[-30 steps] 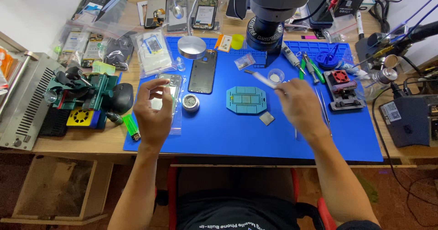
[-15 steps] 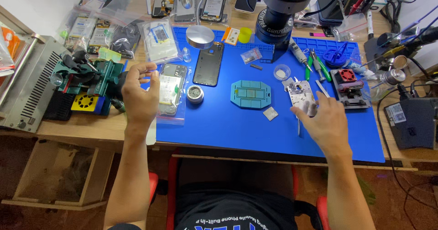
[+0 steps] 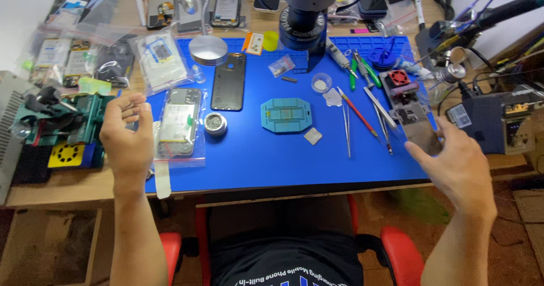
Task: The person adjusts the head-mounted camera, then picks up a smartphone and a small tool to work on the device. They place the phone down, handle a small component, and open a plastic bag containing a battery to remove it.
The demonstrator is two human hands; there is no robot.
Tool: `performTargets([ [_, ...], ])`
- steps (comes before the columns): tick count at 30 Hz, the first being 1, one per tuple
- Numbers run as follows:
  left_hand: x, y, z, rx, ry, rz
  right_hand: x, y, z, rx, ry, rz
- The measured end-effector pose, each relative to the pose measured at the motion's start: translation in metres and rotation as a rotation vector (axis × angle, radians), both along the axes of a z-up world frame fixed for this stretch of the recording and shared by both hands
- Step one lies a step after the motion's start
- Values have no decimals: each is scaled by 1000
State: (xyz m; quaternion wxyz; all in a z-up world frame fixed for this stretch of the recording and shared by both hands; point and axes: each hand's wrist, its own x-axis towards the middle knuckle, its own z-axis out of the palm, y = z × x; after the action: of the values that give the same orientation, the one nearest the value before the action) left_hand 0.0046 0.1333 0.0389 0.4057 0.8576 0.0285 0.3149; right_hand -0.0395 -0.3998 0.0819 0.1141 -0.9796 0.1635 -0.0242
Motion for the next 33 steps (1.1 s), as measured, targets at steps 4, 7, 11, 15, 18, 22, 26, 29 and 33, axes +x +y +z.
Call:
performTargets([
  [4, 8, -11, -11, -13, 18, -25, -15, -39, -24, -32, 191, -131],
  [7, 10, -32, -11, -8, 28, -66, -11, -36, -44, 16, 224, -144],
  [11, 3, -71, -9, -9, -21, -152, 3, -10, -72, -155, -276, 199],
  [15, -6, -112, -14, -5, 15, -290, 55, 33, -104, -257, -454, 459],
  [18, -11, -125, -22, 58, 13, -315, 88, 39, -134, -267, -415, 406],
  [22, -7, -103, -28, 63, 10, -287, 82, 18, -152, -174, -412, 434],
  [26, 3, -76, -21, 30, -32, -173, 63, 10, -127, -225, -442, 351],
  [29, 5, -47, -15, 26, -96, -45, 64, 24, -123, -275, -455, 393],
  [33, -3, -22, -1, 28, -54, 53, 69, 23, -137, -106, -327, 329],
])
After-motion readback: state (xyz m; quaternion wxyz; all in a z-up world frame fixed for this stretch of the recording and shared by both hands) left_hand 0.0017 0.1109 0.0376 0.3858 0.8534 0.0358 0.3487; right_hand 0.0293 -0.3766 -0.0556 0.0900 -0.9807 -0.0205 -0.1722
